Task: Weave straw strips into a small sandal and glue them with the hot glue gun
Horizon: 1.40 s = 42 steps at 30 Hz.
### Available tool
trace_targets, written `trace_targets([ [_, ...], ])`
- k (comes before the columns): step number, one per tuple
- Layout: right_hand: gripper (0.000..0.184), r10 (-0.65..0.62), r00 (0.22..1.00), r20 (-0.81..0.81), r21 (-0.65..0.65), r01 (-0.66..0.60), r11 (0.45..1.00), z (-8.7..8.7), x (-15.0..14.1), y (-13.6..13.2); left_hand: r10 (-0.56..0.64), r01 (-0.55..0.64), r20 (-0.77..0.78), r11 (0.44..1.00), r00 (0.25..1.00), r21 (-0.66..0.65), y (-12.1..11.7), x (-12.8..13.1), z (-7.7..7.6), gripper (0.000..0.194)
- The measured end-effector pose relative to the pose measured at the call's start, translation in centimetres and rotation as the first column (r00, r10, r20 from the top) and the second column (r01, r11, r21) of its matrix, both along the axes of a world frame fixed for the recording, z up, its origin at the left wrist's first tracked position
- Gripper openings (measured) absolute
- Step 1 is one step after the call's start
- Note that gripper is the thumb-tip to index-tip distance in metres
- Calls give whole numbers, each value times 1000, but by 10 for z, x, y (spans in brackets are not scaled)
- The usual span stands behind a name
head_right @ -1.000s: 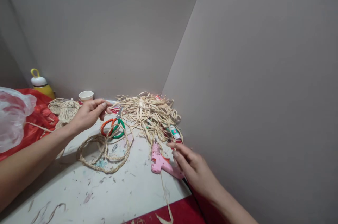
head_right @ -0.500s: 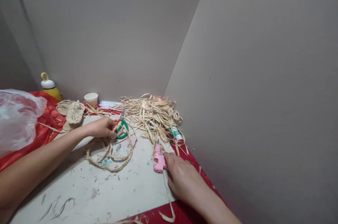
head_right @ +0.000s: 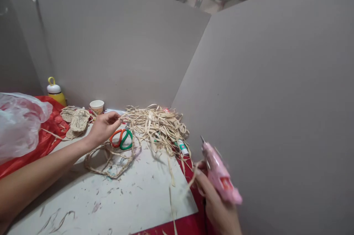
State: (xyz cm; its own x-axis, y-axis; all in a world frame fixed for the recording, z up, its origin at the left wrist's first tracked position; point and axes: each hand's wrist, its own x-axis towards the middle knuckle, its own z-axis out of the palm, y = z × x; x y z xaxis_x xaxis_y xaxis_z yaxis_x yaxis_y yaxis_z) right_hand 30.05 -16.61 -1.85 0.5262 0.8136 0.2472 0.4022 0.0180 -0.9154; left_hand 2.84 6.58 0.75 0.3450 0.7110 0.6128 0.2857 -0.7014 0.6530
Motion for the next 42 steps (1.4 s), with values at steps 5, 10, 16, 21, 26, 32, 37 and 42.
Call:
trace_targets([
  [5,29,184,634,-751,106,-160,981,27,-33,43,-42,21,78,967,996,253,-22,6,-4,8],
  [10,40,263,623,-736,136,-245,960,35,-75,77,-150,121,24,878,988,464,-45,6,-10,14],
  [16,35,350,629,-695,202,-296,933,33,-91,90,-150,172,-90,729,985,662,-61,9,-13,21],
  [21,31,421,629,-654,229,-366,902,41,-77,85,-241,244,-83,784,967,571,-68,9,-8,41],
  [26,29,513,627,-587,291,-428,856,54,-67,84,-261,244,209,964,943,101,-72,0,13,53],
  [32,23,626,671,-397,249,-578,777,53,-71,87,-211,391,360,734,909,-555,-83,-10,46,25],
  [37,13,755,615,-229,158,-742,652,54,-77,88,-346,476,330,568,878,-672,-92,-7,44,14],
  [42,6,768,640,20,48,-768,639,51,-74,89,-304,455,365,318,880,-832,-93,-6,22,21],
])
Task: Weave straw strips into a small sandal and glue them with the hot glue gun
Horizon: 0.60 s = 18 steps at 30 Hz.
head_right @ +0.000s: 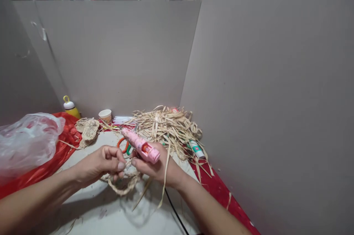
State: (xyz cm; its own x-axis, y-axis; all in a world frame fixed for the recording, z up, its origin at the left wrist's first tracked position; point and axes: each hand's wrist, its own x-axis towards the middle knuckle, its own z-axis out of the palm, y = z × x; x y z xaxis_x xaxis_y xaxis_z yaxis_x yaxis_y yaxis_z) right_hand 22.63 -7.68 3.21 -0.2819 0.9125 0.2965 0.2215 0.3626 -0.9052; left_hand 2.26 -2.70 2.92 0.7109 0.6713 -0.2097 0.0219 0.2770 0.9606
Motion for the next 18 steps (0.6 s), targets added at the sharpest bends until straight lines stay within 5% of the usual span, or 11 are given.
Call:
trace_targets([
  [5,12,25,1000,6,-81,-24,996,-15,-1,5,-53,47,-18,970,998,-237,7,-1,-17,24],
  [13,30,9,990,-142,-210,-40,977,-27,-3,8,-152,142,-19,956,988,-255,20,-1,-29,24],
  [18,20,20,975,-221,-313,-90,945,-37,-5,13,-174,166,-3,942,985,-293,18,1,-46,27],
])
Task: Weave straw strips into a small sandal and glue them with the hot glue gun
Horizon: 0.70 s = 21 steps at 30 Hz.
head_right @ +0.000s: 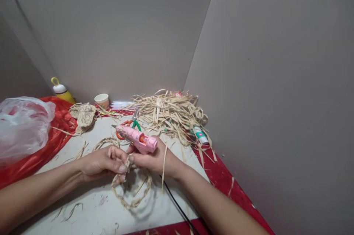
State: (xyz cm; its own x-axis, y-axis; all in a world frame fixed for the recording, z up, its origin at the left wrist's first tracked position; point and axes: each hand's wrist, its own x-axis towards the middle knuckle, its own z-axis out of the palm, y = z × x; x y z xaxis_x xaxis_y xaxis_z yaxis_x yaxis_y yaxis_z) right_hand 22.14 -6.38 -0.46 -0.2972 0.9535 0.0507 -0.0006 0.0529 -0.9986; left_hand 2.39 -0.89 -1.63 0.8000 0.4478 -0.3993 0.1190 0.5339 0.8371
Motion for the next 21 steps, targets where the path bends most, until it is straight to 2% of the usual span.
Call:
trace_targets([
  [2,20,-8,1000,-18,-69,7,998,-1,-1,3,26,-26,-18,1000,1000,-6,0,0,-3,27],
  [4,21,-55,998,-21,-82,54,995,-2,-2,4,60,-60,-32,998,998,8,0,-1,-3,30],
  [8,17,-119,993,20,16,119,993,-4,0,4,82,-82,-13,996,997,39,4,-3,-1,32],
  [11,18,-156,987,44,49,154,987,-7,1,4,41,-41,20,999,999,23,5,-3,-3,30],
  [14,32,-167,981,96,109,156,982,-8,2,4,-3,3,25,1000,1000,3,6,-3,-5,34],
  [17,51,-164,976,147,238,126,963,-3,4,4,1,-1,36,1000,999,-6,8,-4,-6,31],
  [21,53,-208,947,244,368,108,923,7,14,1,60,-58,81,998,995,-33,15,-7,-5,33],
])
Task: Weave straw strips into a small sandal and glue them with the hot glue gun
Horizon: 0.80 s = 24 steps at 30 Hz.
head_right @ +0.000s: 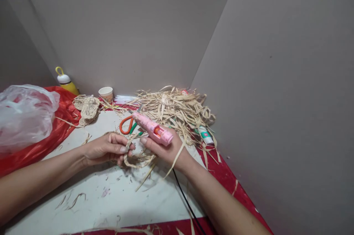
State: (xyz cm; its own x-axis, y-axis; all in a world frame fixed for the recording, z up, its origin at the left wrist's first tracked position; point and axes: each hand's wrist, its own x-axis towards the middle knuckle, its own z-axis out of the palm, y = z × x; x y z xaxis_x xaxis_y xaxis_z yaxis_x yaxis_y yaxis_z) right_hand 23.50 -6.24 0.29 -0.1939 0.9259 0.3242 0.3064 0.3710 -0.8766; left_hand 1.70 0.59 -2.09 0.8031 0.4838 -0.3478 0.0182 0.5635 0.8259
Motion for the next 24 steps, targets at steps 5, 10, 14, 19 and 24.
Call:
trace_targets([
  [5,53,-61,985,161,128,41,991,10,12,-6,70,-69,73,997,995,-16,8,-4,2,38],
  [10,47,16,949,315,305,-117,945,20,12,-11,94,-99,115,994,989,37,11,-6,5,34],
  [14,47,-26,954,300,269,-59,961,22,13,-13,140,-156,125,979,982,130,11,-6,7,31],
  [19,25,-224,973,-52,-17,223,975,6,10,-14,146,-170,122,959,982,226,6,-5,6,29],
  [24,48,-129,974,-187,-129,106,986,-2,-4,-8,86,-110,102,958,991,264,-4,-2,2,28],
])
